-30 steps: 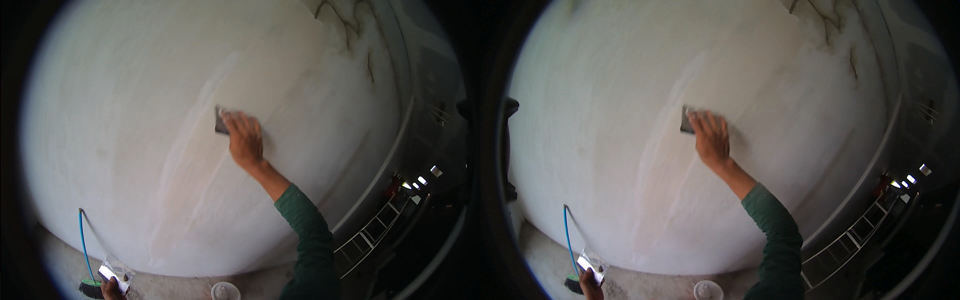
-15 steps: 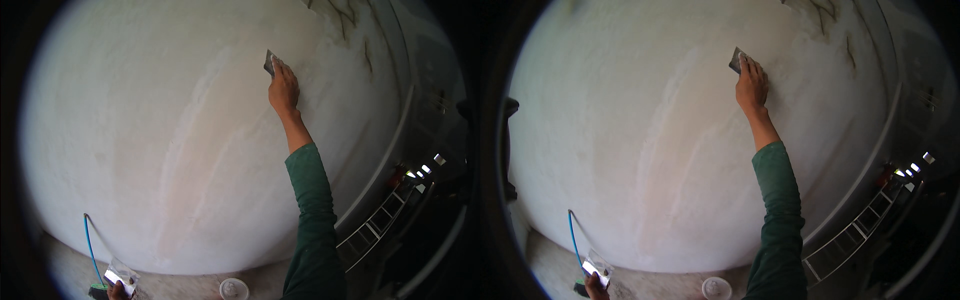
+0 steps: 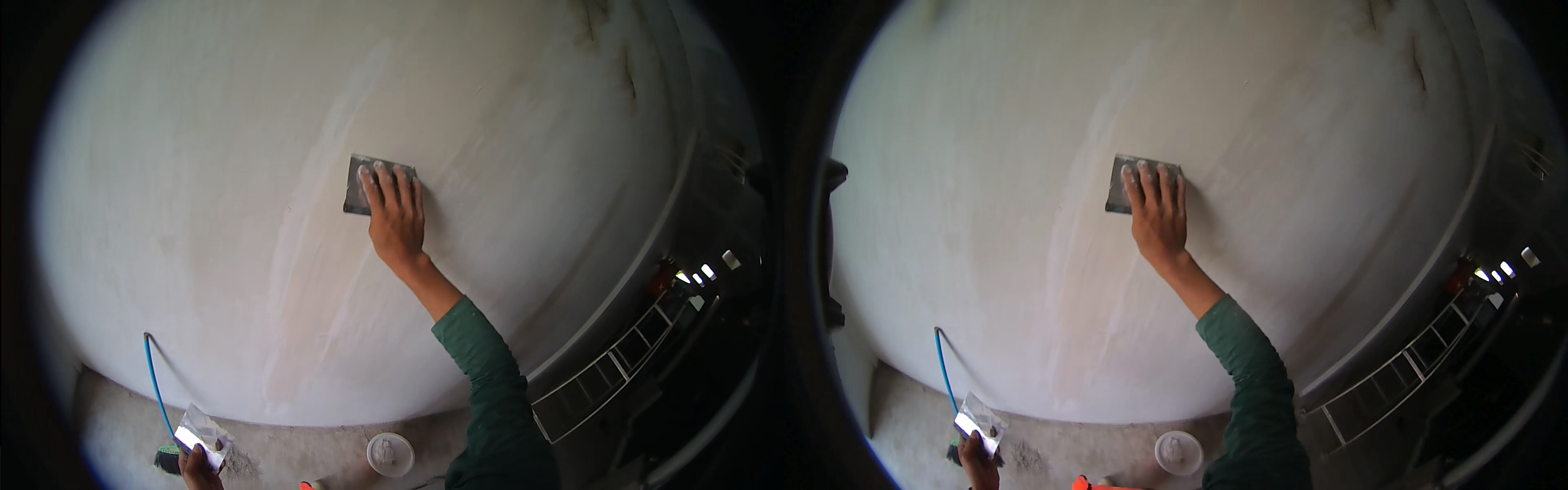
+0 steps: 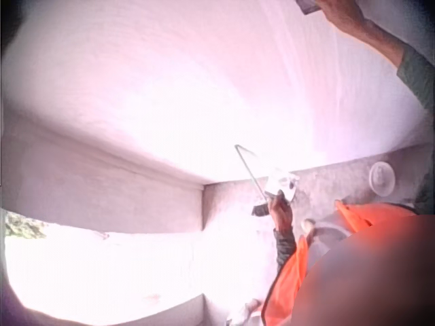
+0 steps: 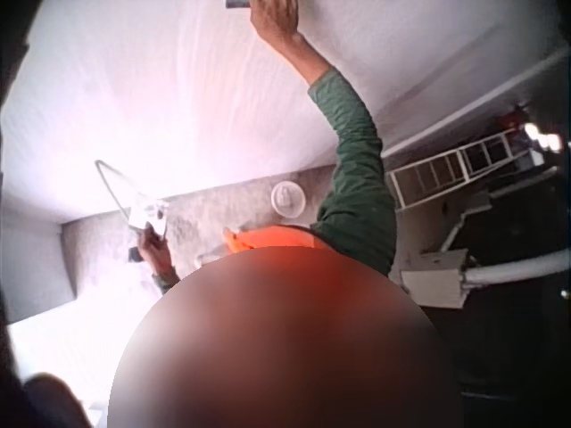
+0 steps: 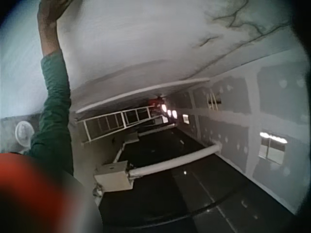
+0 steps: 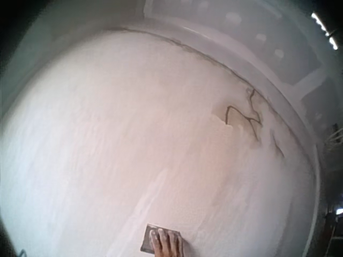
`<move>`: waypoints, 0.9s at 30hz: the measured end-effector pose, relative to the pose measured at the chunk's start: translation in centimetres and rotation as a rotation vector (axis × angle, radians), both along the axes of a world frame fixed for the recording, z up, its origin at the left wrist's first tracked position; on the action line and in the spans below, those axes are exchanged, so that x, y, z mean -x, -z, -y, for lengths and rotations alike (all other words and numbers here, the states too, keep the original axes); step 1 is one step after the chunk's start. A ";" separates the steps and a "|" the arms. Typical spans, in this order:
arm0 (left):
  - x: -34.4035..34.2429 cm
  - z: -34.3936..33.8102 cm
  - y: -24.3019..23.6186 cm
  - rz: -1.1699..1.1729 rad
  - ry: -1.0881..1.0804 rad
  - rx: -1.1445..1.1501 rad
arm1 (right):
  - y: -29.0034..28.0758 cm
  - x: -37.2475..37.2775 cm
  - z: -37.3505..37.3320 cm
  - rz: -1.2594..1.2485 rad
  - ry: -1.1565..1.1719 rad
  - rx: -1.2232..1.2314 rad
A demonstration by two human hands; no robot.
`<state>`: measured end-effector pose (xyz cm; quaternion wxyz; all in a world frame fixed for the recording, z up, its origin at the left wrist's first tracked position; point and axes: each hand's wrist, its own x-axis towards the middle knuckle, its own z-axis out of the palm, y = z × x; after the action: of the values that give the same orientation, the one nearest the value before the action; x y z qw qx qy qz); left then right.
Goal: The person applies white plaster to a curved wall using a small trowel and a larger hawk. They repeatedly scoop plaster from the hawk and spread it in smooth strokes, working across different sections of the wall.
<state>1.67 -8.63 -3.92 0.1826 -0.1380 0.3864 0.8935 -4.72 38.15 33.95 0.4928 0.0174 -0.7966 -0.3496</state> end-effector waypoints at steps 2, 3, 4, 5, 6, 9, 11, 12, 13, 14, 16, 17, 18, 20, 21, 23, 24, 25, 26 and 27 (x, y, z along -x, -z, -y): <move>0.1 -0.1 0.3 0.018 -0.020 0.028 | 3.9 -0.1 0.1 0.034 0.012 0.016; 0.3 -0.2 0.4 0.017 -0.003 0.028 | 5.7 -0.2 0.2 0.073 0.037 0.029; 0.4 -0.1 0.4 0.015 0.014 0.027 | 7.4 -0.5 0.6 0.111 0.062 0.033; 0.4 -0.2 0.5 0.014 0.002 0.031 | 9.0 -0.9 1.1 0.136 0.063 0.054; 0.4 -0.2 0.5 0.012 -0.008 0.035 | 10.2 -1.7 1.8 0.189 0.135 0.054; 0.3 -0.2 -0.1 0.036 -0.023 0.067 | 9.1 -3.8 2.1 0.246 0.076 0.084; 0.2 -0.3 -0.7 0.055 -0.021 0.057 | 4.4 -4.7 -0.2 0.090 0.024 0.049; 0.1 -0.4 -0.9 0.061 -0.008 0.049 | 1.3 -4.7 -2.1 0.045 -0.002 0.022; 0.1 -0.4 -1.2 0.065 0.008 0.048 | -1.6 -4.8 -4.2 0.052 0.002 -0.049; 0.1 -0.5 -1.6 0.045 0.007 0.027 | -4.0 -4.8 -6.3 0.066 -0.017 -0.155; 0.1 -1.0 -1.9 0.006 -0.004 -0.029 | -5.6 -4.5 -9.5 0.159 -0.057 -0.194; 0.0 -1.3 -2.0 0.025 0.000 -0.042 | -5.5 -4.5 -10.5 0.202 -0.027 -0.197; -0.2 -1.7 -2.1 0.043 0.004 -0.050 | -4.6 -4.7 -10.9 0.239 0.008 -0.182; -0.1 -1.6 -2.2 0.062 -0.019 -0.058 | -0.4 -6.4 -9.6 0.240 -0.074 -0.094; -0.4 -2.0 -2.2 0.063 -0.047 -0.071 | 1.6 -7.5 -8.3 0.262 0.035 -0.059; -0.5 -1.9 -2.2 0.071 -0.064 -0.095 | 2.2 -8.9 -6.1 0.303 0.093 0.020; -0.4 -1.5 -2.3 0.019 -0.005 -0.121 | 1.7 -9.4 -5.0 0.317 0.135 0.122; -0.4 -1.6 -2.3 0.055 -0.026 -0.105 | -1.6 -9.0 -5.1 0.122 0.069 0.053; -0.5 -1.5 -2.2 0.095 -0.046 -0.083 | -5.9 -8.2 -5.7 -0.023 0.078 0.042; -0.3 -1.3 -2.2 0.065 0.009 -0.095 | -10.1 -7.7 -6.2 -0.130 0.037 0.111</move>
<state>1.93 -7.38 -1.70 0.2052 -0.1563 0.3380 0.9051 2.96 44.36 44.05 0.5372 -0.0473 -0.7811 -0.3146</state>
